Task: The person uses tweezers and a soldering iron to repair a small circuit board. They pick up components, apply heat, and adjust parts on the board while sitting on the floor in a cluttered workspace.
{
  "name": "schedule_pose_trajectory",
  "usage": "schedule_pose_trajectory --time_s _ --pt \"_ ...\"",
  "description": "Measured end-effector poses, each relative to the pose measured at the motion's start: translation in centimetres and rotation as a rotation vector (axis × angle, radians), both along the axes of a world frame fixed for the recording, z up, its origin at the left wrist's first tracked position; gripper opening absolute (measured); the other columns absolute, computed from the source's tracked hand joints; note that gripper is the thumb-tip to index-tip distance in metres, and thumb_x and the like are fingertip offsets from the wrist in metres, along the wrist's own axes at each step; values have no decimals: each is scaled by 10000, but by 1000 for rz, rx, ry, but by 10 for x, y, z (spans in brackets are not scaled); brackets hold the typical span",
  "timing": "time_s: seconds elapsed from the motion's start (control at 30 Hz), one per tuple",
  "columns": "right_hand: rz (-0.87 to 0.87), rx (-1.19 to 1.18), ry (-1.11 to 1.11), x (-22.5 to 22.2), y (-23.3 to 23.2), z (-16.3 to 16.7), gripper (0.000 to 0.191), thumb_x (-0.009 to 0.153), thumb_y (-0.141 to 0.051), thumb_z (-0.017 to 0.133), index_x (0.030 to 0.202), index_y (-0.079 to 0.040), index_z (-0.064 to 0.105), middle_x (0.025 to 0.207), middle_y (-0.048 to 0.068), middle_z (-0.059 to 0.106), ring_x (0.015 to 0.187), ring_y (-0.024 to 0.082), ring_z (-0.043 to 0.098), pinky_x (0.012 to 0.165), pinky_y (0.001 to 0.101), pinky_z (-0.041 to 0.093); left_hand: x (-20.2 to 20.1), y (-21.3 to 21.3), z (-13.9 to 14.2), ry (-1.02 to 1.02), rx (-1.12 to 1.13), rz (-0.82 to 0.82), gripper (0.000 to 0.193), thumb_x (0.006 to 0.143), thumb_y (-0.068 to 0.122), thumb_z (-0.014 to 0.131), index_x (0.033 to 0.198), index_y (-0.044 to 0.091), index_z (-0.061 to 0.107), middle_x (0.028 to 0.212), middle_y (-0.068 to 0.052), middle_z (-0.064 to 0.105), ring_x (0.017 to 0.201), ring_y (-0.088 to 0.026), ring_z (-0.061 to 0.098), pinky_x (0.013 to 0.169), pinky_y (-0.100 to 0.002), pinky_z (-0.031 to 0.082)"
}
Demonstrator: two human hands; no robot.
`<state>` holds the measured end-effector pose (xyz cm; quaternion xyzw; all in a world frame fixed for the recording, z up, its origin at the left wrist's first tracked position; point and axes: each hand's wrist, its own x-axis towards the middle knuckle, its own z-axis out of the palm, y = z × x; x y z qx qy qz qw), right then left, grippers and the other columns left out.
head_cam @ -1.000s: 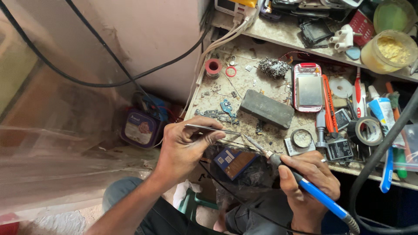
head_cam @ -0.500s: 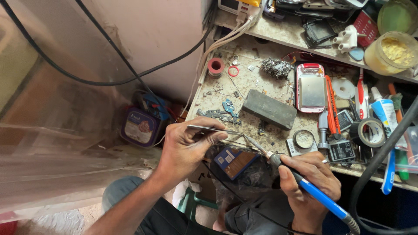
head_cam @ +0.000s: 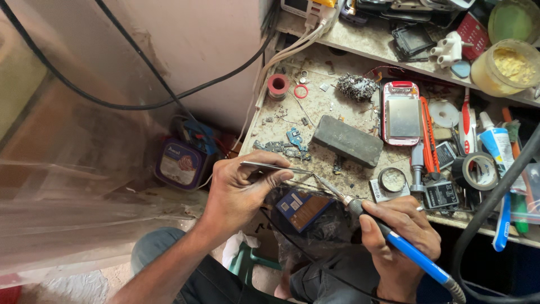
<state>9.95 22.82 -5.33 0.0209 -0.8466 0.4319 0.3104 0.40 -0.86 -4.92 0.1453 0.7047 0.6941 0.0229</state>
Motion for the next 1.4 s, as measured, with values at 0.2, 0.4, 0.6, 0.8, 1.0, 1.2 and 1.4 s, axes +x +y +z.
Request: schedule_pose_trajectory --time_s 0.2,0.4,0.6,0.8,1.0,1.2,1.4 --pt "-3 3 0 0 1 0 214 834 -95 782 1032 -20 752 851 86 698 794 175 672 753 253 523 -1 -1 -1 15 6 1 152 890 44 790 1040 39 768 923 -24 791 844 -52 714 748 -216 592" --pt "-10 11 9 0 0 -1 212 838 -91 785 1034 -15 753 850 90 697 795 177 670 758 256 521 -1 -1 -2 12 2 1 153 887 39 791 1038 37 766 922 -25 794 845 -50 720 752 -216 594" --pt "-19 -7 -3 1 1 -1 216 836 -90 781 1035 -10 755 847 91 696 784 171 669 742 252 518 -1 -1 -1 18 -5 6 154 888 36 791 1040 36 766 928 -27 794 848 -52 718 755 -215 594" --pt "-9 -11 -8 1 1 -1 218 838 -97 789 1034 -8 755 846 91 697 787 173 669 749 253 519 -1 -1 0 -20 -18 -11 156 886 55 784 1041 46 768 925 -23 796 842 -49 725 739 -216 603" --pt "-13 -53 10 1 1 -1 201 862 -94 773 1041 -5 754 838 87 692 774 161 659 744 243 507 -1 -1 1 0 -23 -9 153 889 57 786 1040 44 768 928 -24 797 851 -50 726 751 -216 601" --pt "-1 -44 6 0 1 -1 207 858 -98 778 1040 -4 753 846 91 697 777 159 661 745 244 510 -1 -2 0 -6 -12 -12 154 890 54 784 1043 43 766 933 -24 794 854 -48 721 751 -216 599" --pt "-3 -31 -3 0 -1 0 216 844 -96 786 1036 -3 755 841 89 699 781 164 665 747 247 516 -1 -2 0 -7 0 -17 158 888 52 785 1044 40 768 933 -25 793 850 -49 718 745 -216 597"
